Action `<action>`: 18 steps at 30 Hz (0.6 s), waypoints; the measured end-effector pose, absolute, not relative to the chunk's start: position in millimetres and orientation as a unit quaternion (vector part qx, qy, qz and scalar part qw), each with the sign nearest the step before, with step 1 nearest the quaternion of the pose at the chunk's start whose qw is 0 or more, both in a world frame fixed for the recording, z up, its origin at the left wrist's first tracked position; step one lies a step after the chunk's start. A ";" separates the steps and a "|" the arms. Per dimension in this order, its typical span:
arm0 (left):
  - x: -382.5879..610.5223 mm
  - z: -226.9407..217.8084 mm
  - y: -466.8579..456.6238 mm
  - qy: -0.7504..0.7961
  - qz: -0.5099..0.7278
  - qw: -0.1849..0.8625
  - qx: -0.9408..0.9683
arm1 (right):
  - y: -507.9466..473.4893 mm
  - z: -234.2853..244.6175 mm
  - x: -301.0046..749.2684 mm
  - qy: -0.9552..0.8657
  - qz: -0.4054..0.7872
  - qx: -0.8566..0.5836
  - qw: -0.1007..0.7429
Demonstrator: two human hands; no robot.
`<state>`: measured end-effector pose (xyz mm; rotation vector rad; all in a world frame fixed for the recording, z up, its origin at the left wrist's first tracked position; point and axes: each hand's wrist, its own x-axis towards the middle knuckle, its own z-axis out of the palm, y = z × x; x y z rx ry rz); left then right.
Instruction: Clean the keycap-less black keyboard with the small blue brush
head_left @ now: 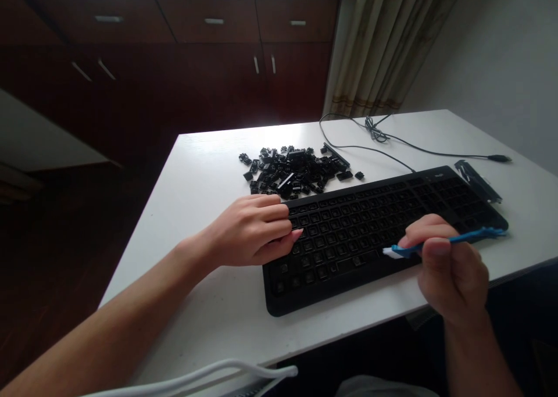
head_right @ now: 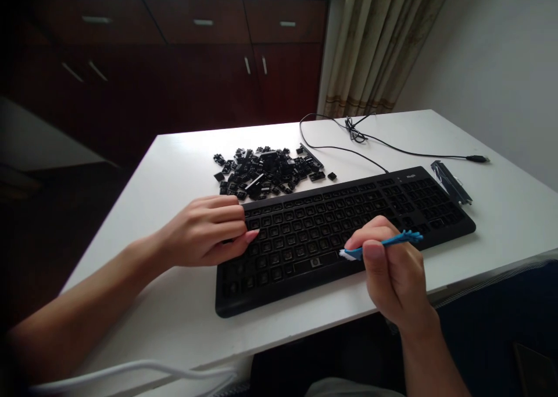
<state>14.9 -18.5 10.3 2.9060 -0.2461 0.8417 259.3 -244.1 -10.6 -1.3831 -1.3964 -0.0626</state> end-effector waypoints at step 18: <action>14.1 14.0 -19.1 -0.074 0.259 0.059 0.961 | -234.5 -9.4 250.6 -0.526 -0.079 -0.585 0.613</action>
